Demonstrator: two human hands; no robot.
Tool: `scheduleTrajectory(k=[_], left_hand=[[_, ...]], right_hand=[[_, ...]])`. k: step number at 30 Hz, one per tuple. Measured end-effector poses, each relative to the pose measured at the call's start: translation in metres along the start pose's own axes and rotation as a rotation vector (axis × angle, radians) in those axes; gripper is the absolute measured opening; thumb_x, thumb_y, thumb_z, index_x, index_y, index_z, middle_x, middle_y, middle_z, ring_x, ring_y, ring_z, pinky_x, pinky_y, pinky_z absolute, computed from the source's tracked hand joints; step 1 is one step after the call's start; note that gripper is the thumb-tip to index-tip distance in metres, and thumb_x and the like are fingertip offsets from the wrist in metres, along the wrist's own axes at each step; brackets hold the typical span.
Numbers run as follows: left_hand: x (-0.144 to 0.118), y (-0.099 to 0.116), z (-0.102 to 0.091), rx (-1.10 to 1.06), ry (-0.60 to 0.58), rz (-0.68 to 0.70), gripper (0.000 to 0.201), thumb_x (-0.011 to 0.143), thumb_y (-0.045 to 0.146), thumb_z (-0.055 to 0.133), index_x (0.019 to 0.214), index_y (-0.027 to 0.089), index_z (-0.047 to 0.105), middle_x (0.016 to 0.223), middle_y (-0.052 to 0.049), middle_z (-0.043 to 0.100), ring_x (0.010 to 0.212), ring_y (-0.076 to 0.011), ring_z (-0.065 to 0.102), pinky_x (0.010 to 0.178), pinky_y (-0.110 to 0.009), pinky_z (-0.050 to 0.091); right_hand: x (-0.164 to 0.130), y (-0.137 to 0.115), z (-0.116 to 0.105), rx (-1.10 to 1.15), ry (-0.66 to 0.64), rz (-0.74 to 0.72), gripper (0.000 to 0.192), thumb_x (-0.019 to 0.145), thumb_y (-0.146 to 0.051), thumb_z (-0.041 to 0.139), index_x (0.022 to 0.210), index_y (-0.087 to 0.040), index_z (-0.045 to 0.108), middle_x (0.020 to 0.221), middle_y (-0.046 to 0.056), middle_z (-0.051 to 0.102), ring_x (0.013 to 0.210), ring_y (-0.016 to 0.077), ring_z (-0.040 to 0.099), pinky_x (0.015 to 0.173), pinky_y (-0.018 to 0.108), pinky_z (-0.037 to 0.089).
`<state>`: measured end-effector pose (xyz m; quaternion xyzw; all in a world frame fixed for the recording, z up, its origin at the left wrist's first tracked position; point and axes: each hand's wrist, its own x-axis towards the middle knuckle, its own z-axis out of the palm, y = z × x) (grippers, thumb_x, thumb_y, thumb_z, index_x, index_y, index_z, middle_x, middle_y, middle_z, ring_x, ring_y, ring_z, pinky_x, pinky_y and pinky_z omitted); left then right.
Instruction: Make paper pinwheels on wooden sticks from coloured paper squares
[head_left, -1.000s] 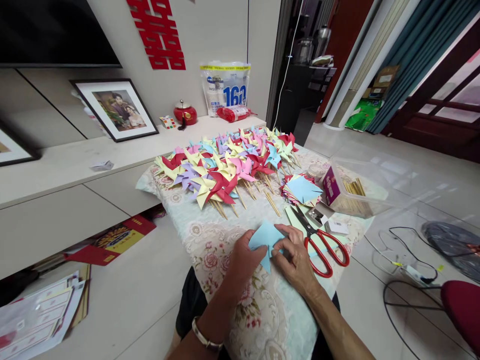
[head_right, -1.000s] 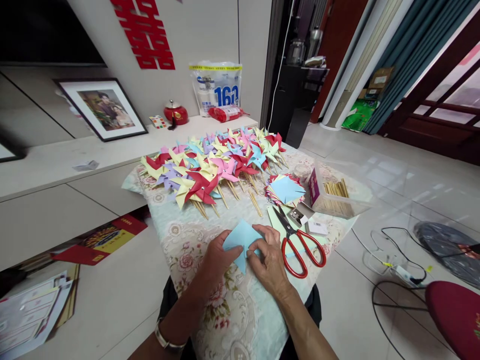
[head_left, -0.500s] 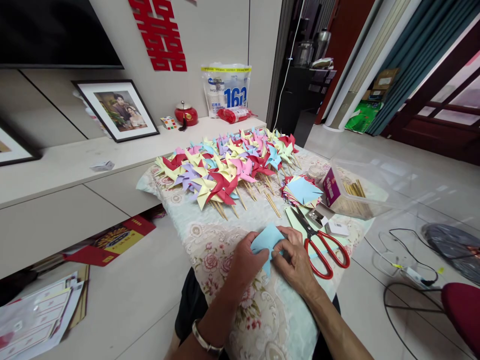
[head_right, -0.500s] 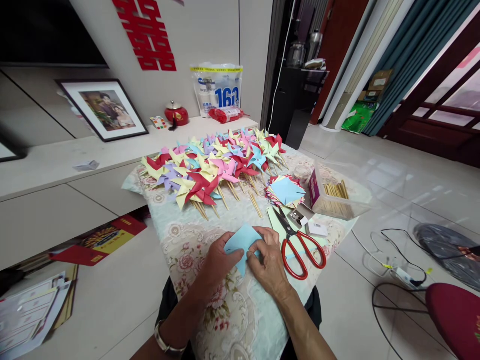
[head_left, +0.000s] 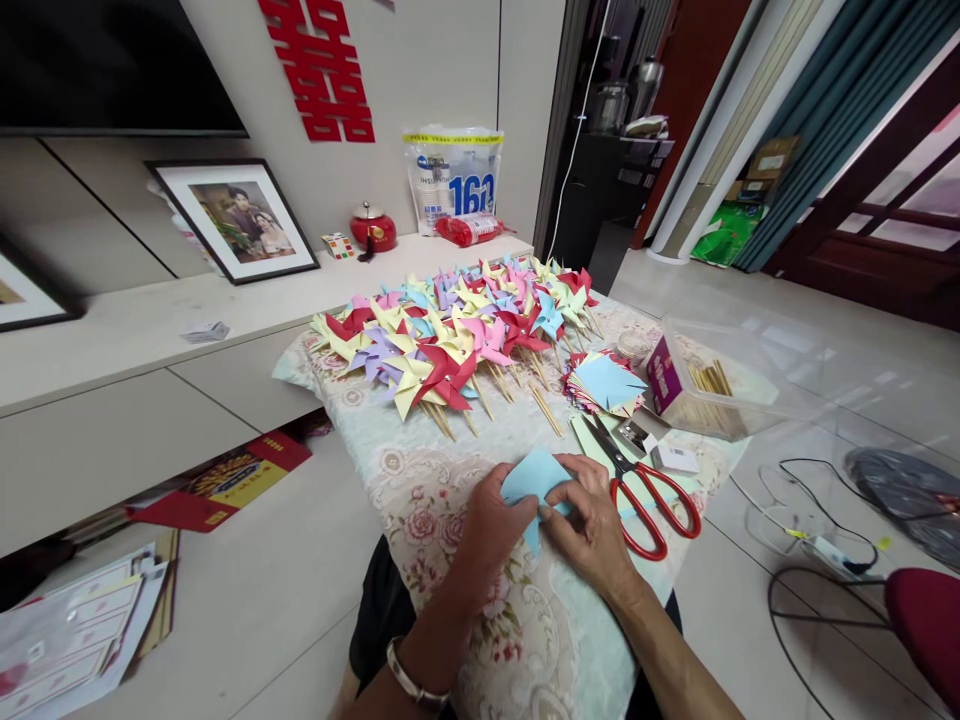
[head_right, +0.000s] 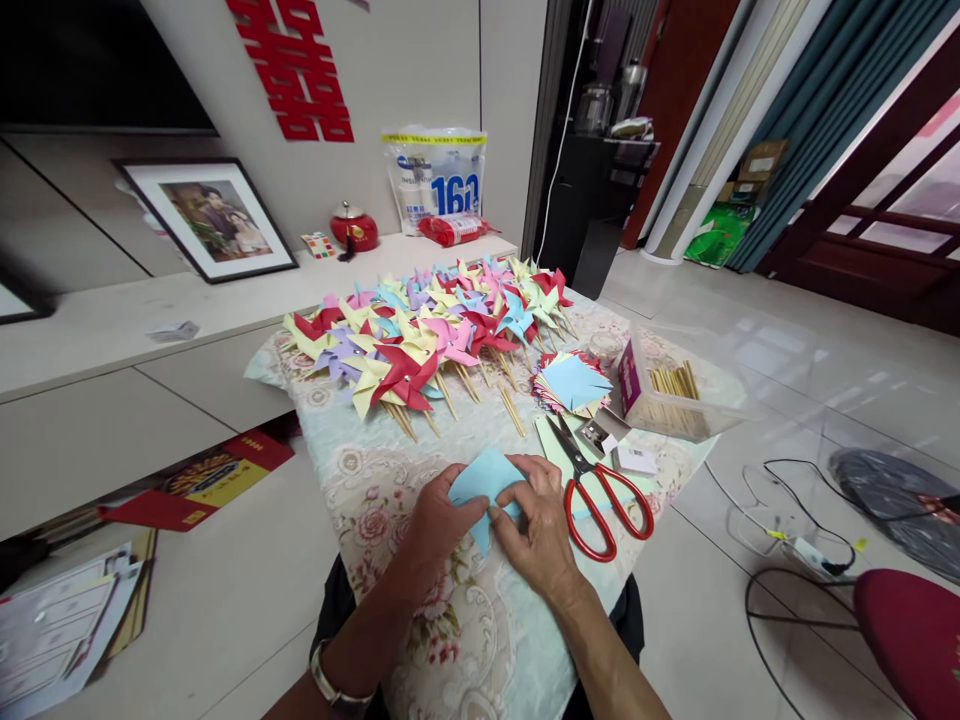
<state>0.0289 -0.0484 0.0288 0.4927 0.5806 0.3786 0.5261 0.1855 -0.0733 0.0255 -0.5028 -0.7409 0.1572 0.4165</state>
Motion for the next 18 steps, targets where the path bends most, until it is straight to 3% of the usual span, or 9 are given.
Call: scheduleTrajectory(k=[1, 3, 7, 12, 15, 18], left_hand=[[0.0, 0.001, -0.001, -0.004, -0.013, -0.003, 0.019, 0.065, 0.022, 0.061, 0.084, 0.018, 0.062, 0.065, 0.004, 0.056, 0.059, -0.0137, 0.05, 0.055, -0.024, 0.043], [0.001, 0.003, -0.005, -0.003, -0.049, -0.005, 0.022, 0.066, 0.023, 0.06, 0.087, 0.017, 0.062, 0.067, 0.003, 0.057, 0.059, -0.014, 0.05, 0.054, -0.025, 0.042], [0.005, 0.009, -0.018, 0.044, -0.127, 0.008, 0.029, 0.062, 0.02, 0.061, 0.091, 0.016, 0.064, 0.067, 0.004, 0.057, 0.059, -0.0143, 0.049, 0.053, -0.025, 0.04], [0.006, 0.02, -0.032, 0.12, -0.236, 0.057, 0.037, 0.059, 0.016, 0.063, 0.095, 0.017, 0.067, 0.069, 0.004, 0.059, 0.063, -0.0153, 0.05, 0.057, -0.025, 0.039], [0.004, 0.028, -0.036, 0.245, -0.29, 0.131, 0.039, 0.061, 0.015, 0.061, 0.099, 0.019, 0.068, 0.074, 0.002, 0.063, 0.067, -0.0177, 0.054, 0.059, -0.026, 0.038], [0.002, 0.035, -0.036, 0.352, -0.333, 0.178, 0.039, 0.063, 0.017, 0.061, 0.1, 0.02, 0.069, 0.079, 0.0, 0.067, 0.071, -0.0207, 0.058, 0.06, -0.027, 0.038]], right_hand=[[-0.002, 0.0, 0.0, 0.001, 0.042, -0.015, 0.004, 0.088, -0.023, 0.061, 0.09, -0.022, 0.065, 0.127, 0.01, 0.059, 0.122, 0.033, 0.046, 0.099, 0.052, 0.038], [-0.006, 0.002, -0.001, 0.039, 0.127, -0.008, 0.022, 0.089, -0.025, 0.062, 0.111, -0.024, 0.065, 0.132, 0.011, 0.057, 0.124, 0.0329, 0.047, 0.102, 0.053, 0.037], [-0.015, 0.007, 0.001, 0.344, 0.121, 0.234, 0.058, 0.091, -0.032, 0.064, 0.146, -0.028, 0.044, 0.133, 0.012, 0.059, 0.121, 0.0309, 0.055, 0.098, 0.05, 0.043], [-0.006, -0.001, -0.005, 0.785, -0.031, 0.548, 0.083, 0.086, -0.036, 0.07, 0.156, -0.025, 0.026, 0.101, 0.005, 0.067, 0.087, 0.0217, 0.064, 0.07, 0.034, 0.05], [0.003, -0.01, -0.011, 0.868, -0.146, 0.653, 0.09, 0.083, -0.033, 0.074, 0.157, -0.025, 0.024, 0.082, -0.002, 0.063, 0.07, 0.0171, 0.059, 0.059, 0.028, 0.044], [0.008, -0.017, -0.014, 0.872, -0.216, 0.704, 0.095, 0.079, -0.028, 0.076, 0.157, -0.028, 0.024, 0.08, -0.003, 0.063, 0.068, 0.0172, 0.058, 0.058, 0.027, 0.044]])
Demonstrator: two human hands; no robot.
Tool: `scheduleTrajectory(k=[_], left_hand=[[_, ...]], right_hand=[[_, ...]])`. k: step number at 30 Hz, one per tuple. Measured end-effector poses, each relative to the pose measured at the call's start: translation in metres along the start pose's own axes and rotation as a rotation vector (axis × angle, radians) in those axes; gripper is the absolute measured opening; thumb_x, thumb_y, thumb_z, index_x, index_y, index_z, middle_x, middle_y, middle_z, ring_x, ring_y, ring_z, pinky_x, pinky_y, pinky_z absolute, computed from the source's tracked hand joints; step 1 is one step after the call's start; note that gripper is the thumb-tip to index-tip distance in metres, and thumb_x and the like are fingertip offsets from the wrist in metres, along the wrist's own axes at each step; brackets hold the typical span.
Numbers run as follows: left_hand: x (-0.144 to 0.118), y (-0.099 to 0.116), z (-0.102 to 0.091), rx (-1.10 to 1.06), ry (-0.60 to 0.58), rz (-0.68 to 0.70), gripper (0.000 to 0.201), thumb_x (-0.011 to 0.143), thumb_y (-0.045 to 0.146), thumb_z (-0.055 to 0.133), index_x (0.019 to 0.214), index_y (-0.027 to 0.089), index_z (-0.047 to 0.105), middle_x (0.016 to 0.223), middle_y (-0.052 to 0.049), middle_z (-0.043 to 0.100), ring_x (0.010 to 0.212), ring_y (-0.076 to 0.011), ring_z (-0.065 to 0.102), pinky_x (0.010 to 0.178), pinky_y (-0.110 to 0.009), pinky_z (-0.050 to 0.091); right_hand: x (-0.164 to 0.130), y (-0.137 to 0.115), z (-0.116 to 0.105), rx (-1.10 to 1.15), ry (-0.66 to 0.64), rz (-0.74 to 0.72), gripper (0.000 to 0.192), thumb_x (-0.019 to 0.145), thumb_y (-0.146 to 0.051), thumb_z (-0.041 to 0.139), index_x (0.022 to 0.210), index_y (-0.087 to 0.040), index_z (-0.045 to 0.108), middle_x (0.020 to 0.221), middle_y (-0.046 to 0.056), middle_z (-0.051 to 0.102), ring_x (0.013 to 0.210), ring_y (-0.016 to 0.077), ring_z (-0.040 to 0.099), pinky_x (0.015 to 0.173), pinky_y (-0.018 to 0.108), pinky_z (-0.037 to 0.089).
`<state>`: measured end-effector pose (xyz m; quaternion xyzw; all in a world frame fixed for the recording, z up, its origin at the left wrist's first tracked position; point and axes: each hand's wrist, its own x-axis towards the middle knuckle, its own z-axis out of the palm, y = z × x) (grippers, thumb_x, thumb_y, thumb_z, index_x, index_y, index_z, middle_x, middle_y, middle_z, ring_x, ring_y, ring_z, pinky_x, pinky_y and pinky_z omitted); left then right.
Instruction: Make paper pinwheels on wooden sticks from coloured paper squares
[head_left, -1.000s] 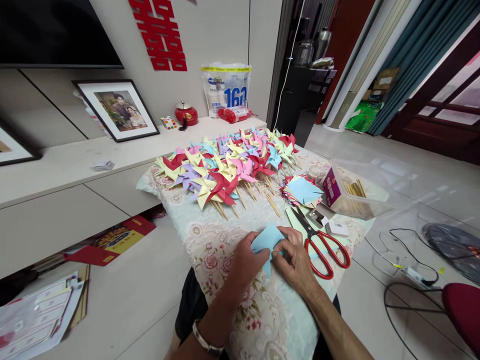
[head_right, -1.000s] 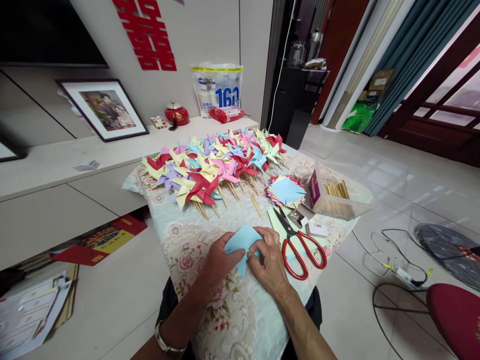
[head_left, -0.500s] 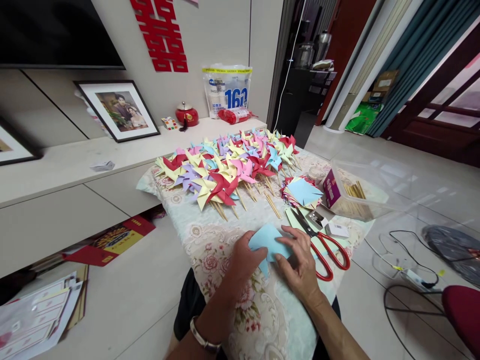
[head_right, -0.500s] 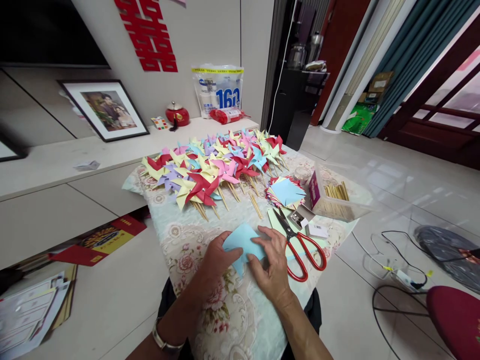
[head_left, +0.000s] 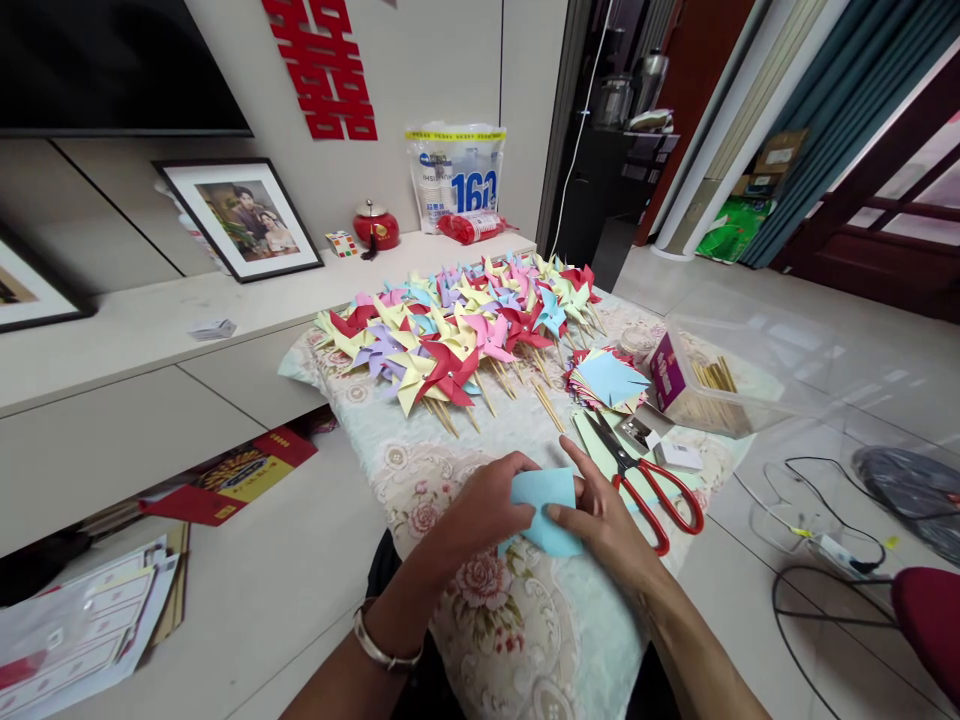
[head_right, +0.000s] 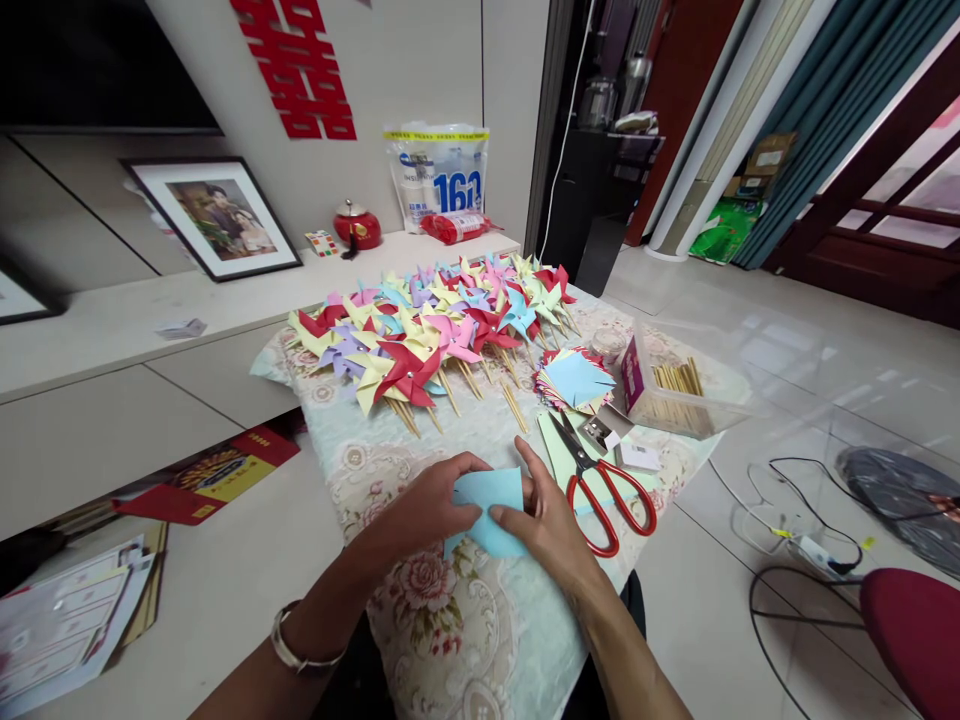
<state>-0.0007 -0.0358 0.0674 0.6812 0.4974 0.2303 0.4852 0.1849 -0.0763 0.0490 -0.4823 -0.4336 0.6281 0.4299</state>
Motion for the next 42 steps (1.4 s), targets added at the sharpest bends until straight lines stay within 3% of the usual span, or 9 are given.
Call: scheduleTrajectory(k=[3, 8, 13, 17, 22, 26, 29, 33, 42], left_hand=[[-0.001, 0.005, 0.0, 0.045, -0.027, 0.025, 0.038, 0.062, 0.016, 0.061, 0.1, 0.02, 0.069, 0.083, -0.002, 0.07, 0.074, -0.022, 0.061, 0.061, -0.028, 0.038], [-0.002, 0.01, 0.0, 0.096, -0.048, 0.016, 0.04, 0.062, 0.016, 0.061, 0.1, 0.019, 0.069, 0.087, -0.003, 0.072, 0.077, -0.0232, 0.063, 0.064, -0.029, 0.039], [-0.002, 0.011, 0.002, 0.112, -0.054, 0.016, 0.042, 0.061, 0.016, 0.062, 0.101, 0.019, 0.07, 0.086, -0.003, 0.072, 0.075, -0.0225, 0.062, 0.065, -0.029, 0.041], [-0.001, 0.005, 0.002, 0.048, -0.063, 0.024, 0.041, 0.06, 0.015, 0.063, 0.1, 0.019, 0.07, 0.085, -0.003, 0.071, 0.075, -0.022, 0.062, 0.062, -0.028, 0.041], [-0.002, -0.009, -0.003, -0.219, -0.072, -0.038, 0.039, 0.066, 0.017, 0.066, 0.105, 0.02, 0.069, 0.087, -0.002, 0.07, 0.076, -0.0197, 0.062, 0.063, -0.026, 0.044], [-0.007, -0.011, 0.003, -0.756, -0.082, -0.109, 0.036, 0.075, 0.036, 0.073, 0.104, 0.016, 0.067, 0.092, -0.006, 0.072, 0.078, -0.0196, 0.065, 0.074, -0.031, 0.051], [-0.012, -0.006, 0.014, -0.967, -0.027, -0.134, 0.044, 0.074, 0.043, 0.075, 0.106, 0.013, 0.068, 0.093, -0.009, 0.073, 0.08, -0.0201, 0.066, 0.074, -0.032, 0.052], [-0.016, -0.003, 0.034, -1.085, 0.116, -0.143, 0.039, 0.069, 0.033, 0.08, 0.102, 0.013, 0.069, 0.083, -0.006, 0.073, 0.075, -0.0188, 0.065, 0.072, -0.03, 0.051], [-0.01, -0.004, 0.055, -1.036, 0.346, -0.218, 0.032, 0.063, 0.027, 0.079, 0.091, 0.016, 0.07, 0.074, -0.002, 0.073, 0.071, -0.0195, 0.065, 0.071, -0.031, 0.051]], right_hand=[[-0.001, -0.003, 0.003, -0.08, 0.029, 0.008, 0.098, 0.074, -0.025, 0.077, 0.157, -0.028, 0.026, 0.083, -0.002, 0.064, 0.067, 0.0173, 0.058, 0.055, 0.026, 0.045], [-0.001, -0.005, 0.005, -0.239, 0.07, -0.017, 0.103, 0.069, -0.019, 0.076, 0.158, -0.028, 0.025, 0.109, 0.004, 0.067, 0.077, 0.0195, 0.061, 0.058, 0.028, 0.049], [-0.001, -0.001, 0.005, -0.324, 0.062, -0.019, 0.103, 0.072, -0.014, 0.071, 0.16, -0.032, 0.019, 0.077, -0.004, 0.064, 0.055, 0.0143, 0.05, 0.047, 0.023, 0.038], [-0.001, 0.002, 0.006, -0.35, 0.073, -0.045, 0.101, 0.071, -0.011, 0.068, 0.159, -0.033, 0.023, 0.067, -0.007, 0.057, 0.05, 0.0119, 0.044, 0.044, 0.021, 0.032], [0.0, 0.0, 0.006, -0.199, 0.075, -0.014, 0.099, 0.072, -0.013, 0.069, 0.157, -0.035, 0.024, 0.067, -0.008, 0.054, 0.05, 0.0107, 0.043, 0.044, 0.02, 0.032], [0.002, 0.0, 0.009, 0.011, 0.156, -0.029, 0.1, 0.069, -0.018, 0.076, 0.156, -0.031, 0.028, 0.068, -0.007, 0.057, 0.05, 0.0111, 0.047, 0.045, 0.021, 0.038], [0.006, 0.004, 0.015, 0.191, 0.225, -0.075, 0.102, 0.069, -0.022, 0.08, 0.156, -0.027, 0.028, 0.073, -0.005, 0.063, 0.056, 0.0125, 0.054, 0.052, 0.023, 0.046], [0.012, 0.014, 0.022, 0.32, 0.302, -0.148, 0.098, 0.07, -0.022, 0.081, 0.154, -0.027, 0.032, 0.091, 0.0, 0.071, 0.068, 0.015, 0.062, 0.061, 0.025, 0.053], [0.015, 0.029, 0.028, 0.381, 0.326, -0.168, 0.099, 0.069, -0.026, 0.085, 0.154, -0.027, 0.033, 0.102, 0.003, 0.072, 0.074, 0.0185, 0.066, 0.069, 0.031, 0.056]])
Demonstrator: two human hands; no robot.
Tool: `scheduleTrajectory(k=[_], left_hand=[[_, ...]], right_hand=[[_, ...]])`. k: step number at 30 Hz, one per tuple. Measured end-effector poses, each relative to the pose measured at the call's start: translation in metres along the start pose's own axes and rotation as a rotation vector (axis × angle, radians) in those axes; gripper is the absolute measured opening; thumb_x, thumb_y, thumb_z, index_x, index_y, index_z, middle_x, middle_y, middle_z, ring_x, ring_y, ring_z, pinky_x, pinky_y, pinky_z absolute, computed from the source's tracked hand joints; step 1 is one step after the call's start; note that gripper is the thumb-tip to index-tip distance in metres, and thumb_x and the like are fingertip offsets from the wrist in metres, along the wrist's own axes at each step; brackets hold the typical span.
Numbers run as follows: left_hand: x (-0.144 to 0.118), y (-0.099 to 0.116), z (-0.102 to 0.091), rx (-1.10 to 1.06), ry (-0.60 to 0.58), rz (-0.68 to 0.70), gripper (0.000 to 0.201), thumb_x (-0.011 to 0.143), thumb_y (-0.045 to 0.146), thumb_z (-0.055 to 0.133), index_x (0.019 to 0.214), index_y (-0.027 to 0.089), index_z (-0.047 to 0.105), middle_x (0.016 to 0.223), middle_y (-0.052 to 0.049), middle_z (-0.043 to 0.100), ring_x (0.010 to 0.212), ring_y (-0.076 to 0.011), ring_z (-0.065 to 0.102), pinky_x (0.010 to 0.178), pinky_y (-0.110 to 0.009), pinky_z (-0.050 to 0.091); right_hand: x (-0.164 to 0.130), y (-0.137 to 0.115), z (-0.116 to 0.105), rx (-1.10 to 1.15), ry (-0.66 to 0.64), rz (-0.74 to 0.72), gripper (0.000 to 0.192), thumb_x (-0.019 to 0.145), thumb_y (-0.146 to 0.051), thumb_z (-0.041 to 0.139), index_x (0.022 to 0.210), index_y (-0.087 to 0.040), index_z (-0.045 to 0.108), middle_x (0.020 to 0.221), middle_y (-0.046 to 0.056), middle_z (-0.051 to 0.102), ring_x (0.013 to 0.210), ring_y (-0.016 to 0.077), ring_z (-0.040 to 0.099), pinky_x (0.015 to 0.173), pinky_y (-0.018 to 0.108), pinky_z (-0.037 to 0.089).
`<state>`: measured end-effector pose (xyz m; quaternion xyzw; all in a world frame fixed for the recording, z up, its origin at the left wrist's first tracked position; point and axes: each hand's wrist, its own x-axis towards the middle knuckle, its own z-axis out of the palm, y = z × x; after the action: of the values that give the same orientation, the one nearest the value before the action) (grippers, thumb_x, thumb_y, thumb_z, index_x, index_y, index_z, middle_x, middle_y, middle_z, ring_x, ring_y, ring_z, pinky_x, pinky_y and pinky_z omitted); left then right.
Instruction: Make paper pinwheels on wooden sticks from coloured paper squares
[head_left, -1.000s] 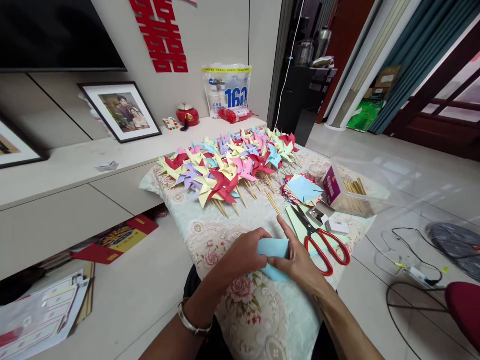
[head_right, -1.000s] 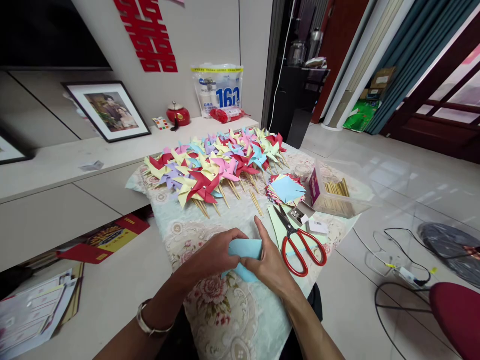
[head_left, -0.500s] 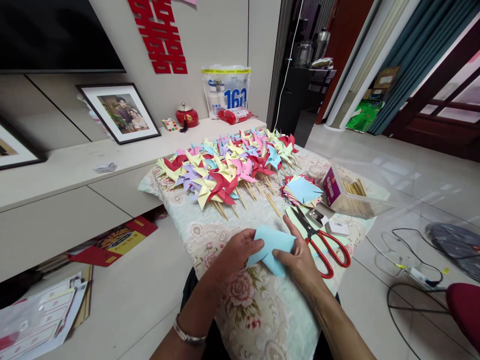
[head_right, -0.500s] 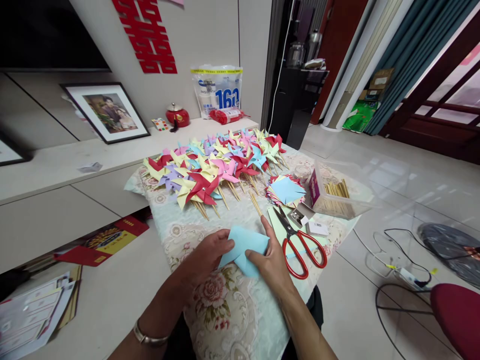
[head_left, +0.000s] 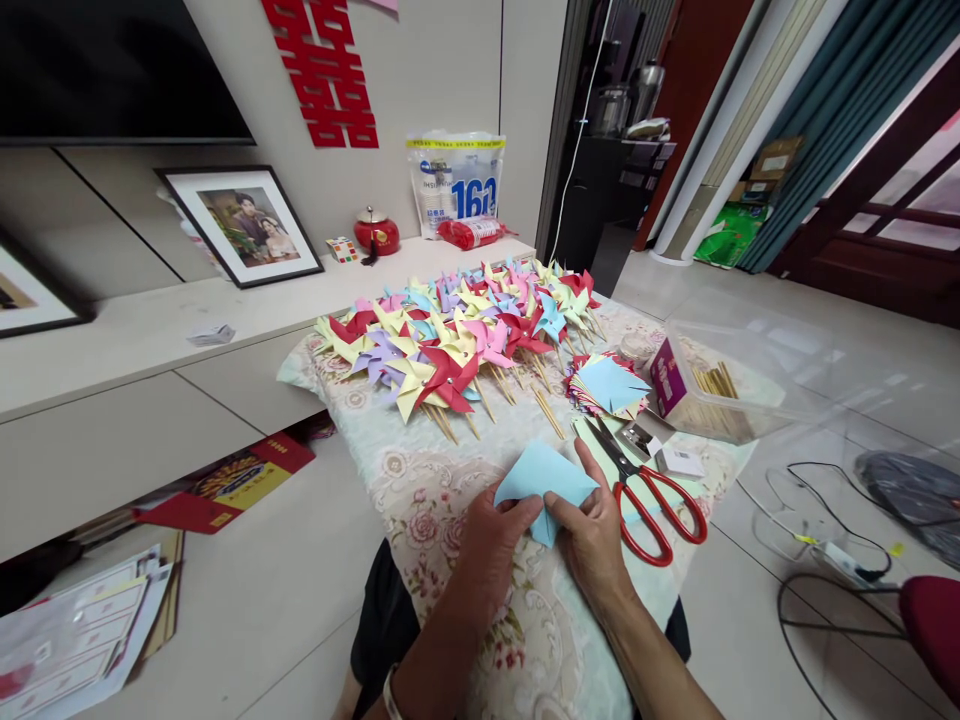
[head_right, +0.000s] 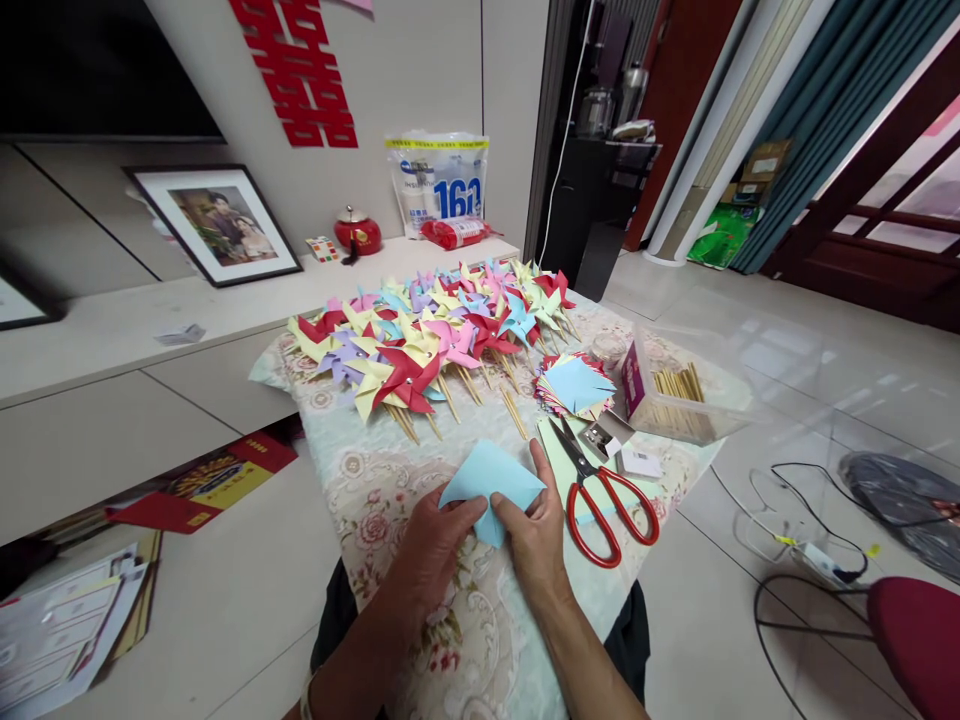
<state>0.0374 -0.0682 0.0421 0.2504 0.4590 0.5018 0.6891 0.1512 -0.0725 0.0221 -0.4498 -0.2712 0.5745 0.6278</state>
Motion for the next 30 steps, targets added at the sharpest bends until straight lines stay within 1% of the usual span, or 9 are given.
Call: scheduleTrajectory(k=[3, 6, 9, 14, 18, 21, 25, 27, 30], left_hand=[[-0.003, 0.002, 0.004, -0.044, -0.018, 0.017, 0.037, 0.064, 0.029, 0.078, 0.097, 0.017, 0.069, 0.082, -0.004, 0.075, 0.081, -0.0229, 0.068, 0.077, -0.034, 0.053], [-0.006, 0.004, 0.006, -0.08, -0.079, 0.024, 0.038, 0.066, 0.033, 0.076, 0.101, 0.018, 0.07, 0.094, -0.007, 0.077, 0.091, -0.0264, 0.07, 0.078, -0.036, 0.054], [-0.007, 0.003, 0.009, -0.079, -0.095, 0.006, 0.035, 0.066, 0.034, 0.077, 0.096, 0.017, 0.071, 0.099, -0.009, 0.078, 0.095, -0.0283, 0.07, 0.078, -0.036, 0.055], [-0.004, -0.003, 0.011, -0.08, -0.026, -0.023, 0.035, 0.063, 0.029, 0.079, 0.094, 0.015, 0.073, 0.088, -0.007, 0.079, 0.085, -0.0263, 0.072, 0.076, -0.036, 0.055], [-0.001, -0.004, 0.009, -0.071, 0.027, -0.018, 0.03, 0.062, 0.027, 0.08, 0.087, 0.013, 0.073, 0.081, -0.007, 0.078, 0.077, -0.0236, 0.071, 0.075, -0.035, 0.055], [0.001, -0.003, 0.007, -0.052, 0.07, -0.013, 0.035, 0.057, 0.025, 0.082, 0.088, 0.013, 0.073, 0.084, -0.008, 0.078, 0.074, -0.0231, 0.07, 0.071, -0.034, 0.055], [0.002, -0.003, 0.005, -0.009, 0.082, -0.012, 0.029, 0.057, 0.026, 0.08, 0.081, 0.012, 0.072, 0.075, -0.008, 0.076, 0.067, -0.0217, 0.066, 0.066, -0.033, 0.054], [0.003, -0.002, 0.004, 0.002, 0.088, -0.016, 0.027, 0.059, 0.027, 0.08, 0.079, 0.012, 0.072, 0.073, -0.007, 0.074, 0.066, -0.0213, 0.065, 0.065, -0.033, 0.053], [0.005, 0.001, 0.0, 0.031, 0.112, -0.009, 0.021, 0.061, 0.029, 0.077, 0.072, 0.013, 0.07, 0.068, -0.006, 0.072, 0.062, -0.0201, 0.063, 0.061, -0.031, 0.051]], right_hand=[[0.0, 0.0, 0.0, 0.012, 0.026, 0.0, 0.101, 0.067, -0.026, 0.086, 0.153, -0.026, 0.034, 0.11, 0.005, 0.07, 0.074, 0.0185, 0.065, 0.068, 0.031, 0.056], [0.0, 0.0, 0.001, 0.029, 0.044, 0.003, 0.101, 0.065, -0.026, 0.087, 0.152, -0.025, 0.036, 0.116, 0.006, 0.069, 0.074, 0.0174, 0.064, 0.065, 0.03, 0.055], [-0.001, -0.001, 0.002, 0.027, 0.052, -0.007, 0.098, 0.066, -0.025, 0.086, 0.151, -0.024, 0.038, 0.111, 0.005, 0.07, 0.071, 0.0153, 0.063, 0.064, 0.027, 0.054], [-0.002, -0.004, 0.004, 0.008, 0.027, -0.009, 0.096, 0.068, -0.025, 0.085, 0.151, -0.025, 0.038, 0.101, 0.003, 0.073, 0.072, 0.0164, 0.066, 0.066, 0.028, 0.055], [-0.002, -0.003, 0.003, -0.005, 0.014, -0.002, 0.098, 0.068, -0.026, 0.085, 0.153, -0.025, 0.036, 0.108, 0.006, 0.073, 0.08, 0.0205, 0.069, 0.071, 0.032, 0.057], [-0.001, -0.001, 0.0, -0.009, -0.009, -0.004, 0.097, 0.069, -0.026, 0.086, 0.152, -0.025, 0.036, 0.108, 0.005, 0.073, 0.076, 0.0191, 0.068, 0.067, 0.03, 0.056], [-0.002, 0.0, -0.005, -0.041, -0.03, -0.012, 0.089, 0.071, -0.029, 0.086, 0.149, -0.026, 0.043, 0.109, 0.004, 0.072, 0.08, 0.0188, 0.067, 0.068, 0.03, 0.056], [-0.002, 0.001, -0.009, -0.078, -0.038, -0.024, 0.085, 0.073, -0.032, 0.085, 0.148, -0.027, 0.044, 0.105, 0.003, 0.072, 0.081, 0.0191, 0.067, 0.07, 0.03, 0.055], [-0.003, 0.002, -0.018, -0.136, -0.006, -0.13, 0.071, 0.079, -0.036, 0.079, 0.144, -0.027, 0.05, 0.1, 0.003, 0.069, 0.086, 0.0191, 0.066, 0.074, 0.031, 0.054]])
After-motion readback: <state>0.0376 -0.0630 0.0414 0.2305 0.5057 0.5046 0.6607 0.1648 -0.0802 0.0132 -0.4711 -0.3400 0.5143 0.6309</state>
